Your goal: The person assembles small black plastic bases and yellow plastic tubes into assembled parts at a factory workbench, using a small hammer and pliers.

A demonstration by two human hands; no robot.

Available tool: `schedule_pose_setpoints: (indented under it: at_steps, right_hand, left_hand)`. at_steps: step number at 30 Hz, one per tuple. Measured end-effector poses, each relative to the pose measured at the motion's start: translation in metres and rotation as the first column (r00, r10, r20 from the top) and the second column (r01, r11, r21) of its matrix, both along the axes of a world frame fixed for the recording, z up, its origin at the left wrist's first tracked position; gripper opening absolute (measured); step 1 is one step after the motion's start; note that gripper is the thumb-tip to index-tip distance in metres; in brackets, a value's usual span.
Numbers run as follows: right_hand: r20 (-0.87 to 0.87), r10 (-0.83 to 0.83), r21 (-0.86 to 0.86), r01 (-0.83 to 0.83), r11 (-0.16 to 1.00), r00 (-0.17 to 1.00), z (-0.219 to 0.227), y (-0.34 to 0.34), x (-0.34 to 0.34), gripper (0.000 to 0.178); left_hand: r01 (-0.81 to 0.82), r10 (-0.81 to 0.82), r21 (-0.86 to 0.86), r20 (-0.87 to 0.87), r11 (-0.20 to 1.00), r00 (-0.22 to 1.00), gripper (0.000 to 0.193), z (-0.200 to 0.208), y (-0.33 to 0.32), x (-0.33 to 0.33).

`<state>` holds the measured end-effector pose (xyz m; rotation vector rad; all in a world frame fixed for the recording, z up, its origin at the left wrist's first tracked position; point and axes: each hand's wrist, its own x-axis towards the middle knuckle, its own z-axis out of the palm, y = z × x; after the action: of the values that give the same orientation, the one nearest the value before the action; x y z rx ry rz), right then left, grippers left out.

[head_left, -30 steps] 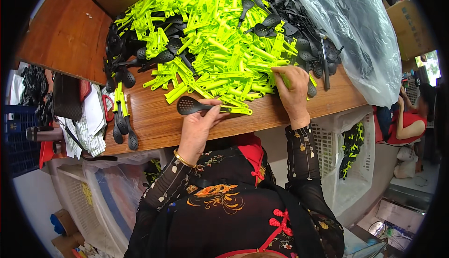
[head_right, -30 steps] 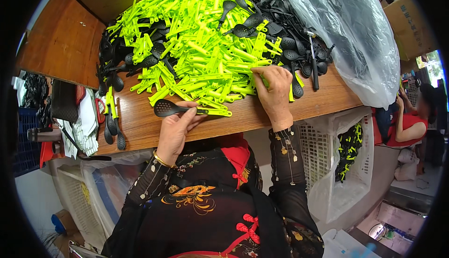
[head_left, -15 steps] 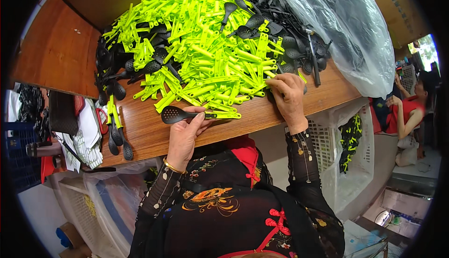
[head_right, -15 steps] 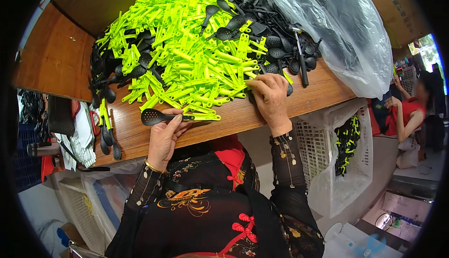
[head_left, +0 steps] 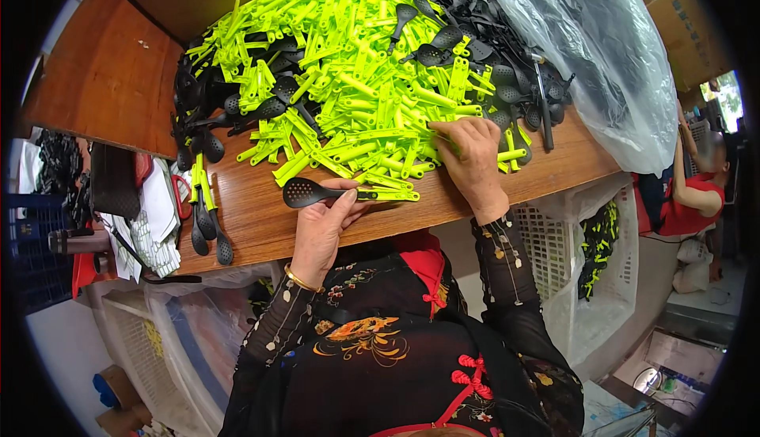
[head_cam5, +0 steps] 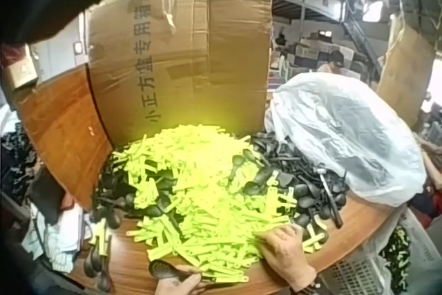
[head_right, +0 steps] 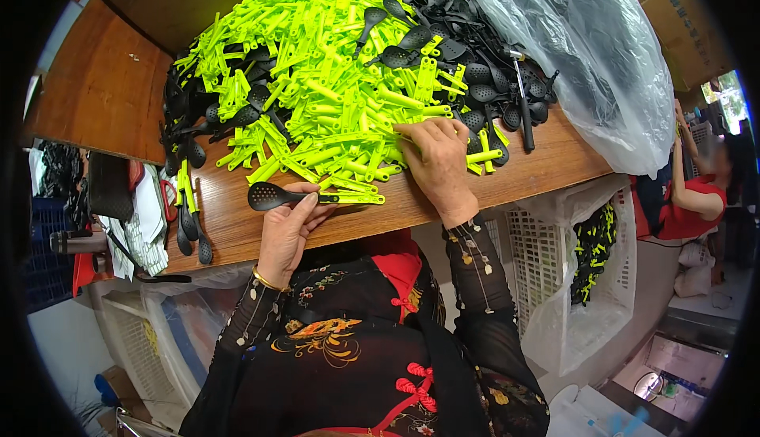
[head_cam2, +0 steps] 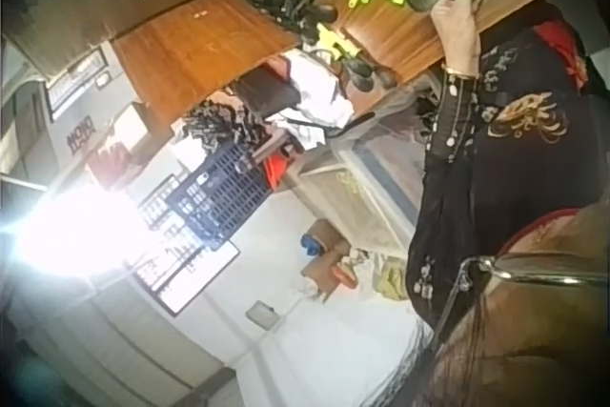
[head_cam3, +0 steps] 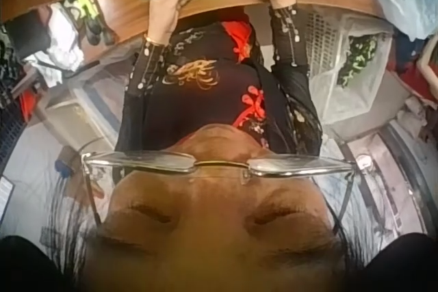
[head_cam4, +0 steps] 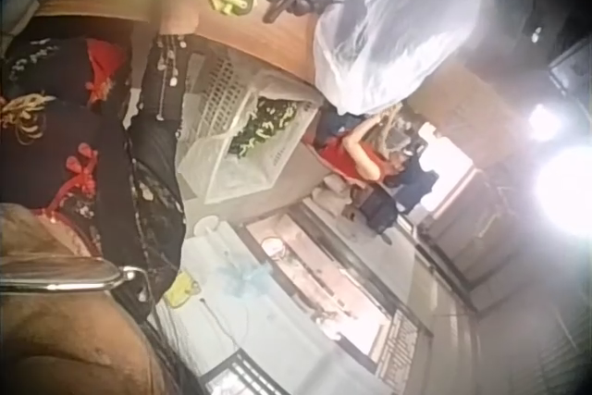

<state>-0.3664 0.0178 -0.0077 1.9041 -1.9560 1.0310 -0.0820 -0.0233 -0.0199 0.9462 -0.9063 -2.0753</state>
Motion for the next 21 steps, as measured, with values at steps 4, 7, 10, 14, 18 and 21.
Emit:
schedule_pose_setpoints:
  at_steps: [4,7,10,14,18,21]
  right_hand:
    - [-0.024,0.025,0.027,-0.024,0.999,0.999,0.003,0.011,-0.004,0.019]
    - [-0.075,0.002,0.042,0.001,0.999,0.997,0.000,0.024,-0.015,0.019]
    - [-0.084,-0.066,0.058,0.071,0.996,0.994,-0.004,0.035,-0.026,0.021]
    - [-0.072,-0.026,0.080,0.032,0.996,0.997,-0.002,0.036,-0.034,0.025]
    - [0.015,-0.098,-0.017,0.099,0.995,0.995,-0.003,0.025,-0.029,0.025]
    - [-0.033,-0.145,0.027,0.146,0.989,0.989,-0.004,0.018,-0.030,0.032]
  left_hand:
    - [0.000,0.000,-0.006,0.009,1.000,1.000,0.020,-0.004,0.000,0.003]
    - [0.010,-0.009,-0.022,0.031,1.000,0.999,0.021,-0.003,-0.002,0.002]
    - [0.000,0.000,0.000,0.003,1.000,1.000,0.020,0.000,-0.001,0.001]
    - [0.008,-0.008,-0.006,0.000,1.000,1.000,0.020,-0.002,-0.002,0.001]
    - [0.008,-0.008,-0.005,0.000,1.000,1.000,0.020,-0.002,-0.002,0.002]
    - [0.004,-0.003,-0.021,0.032,1.000,0.999,0.020,-0.005,-0.001,0.004]
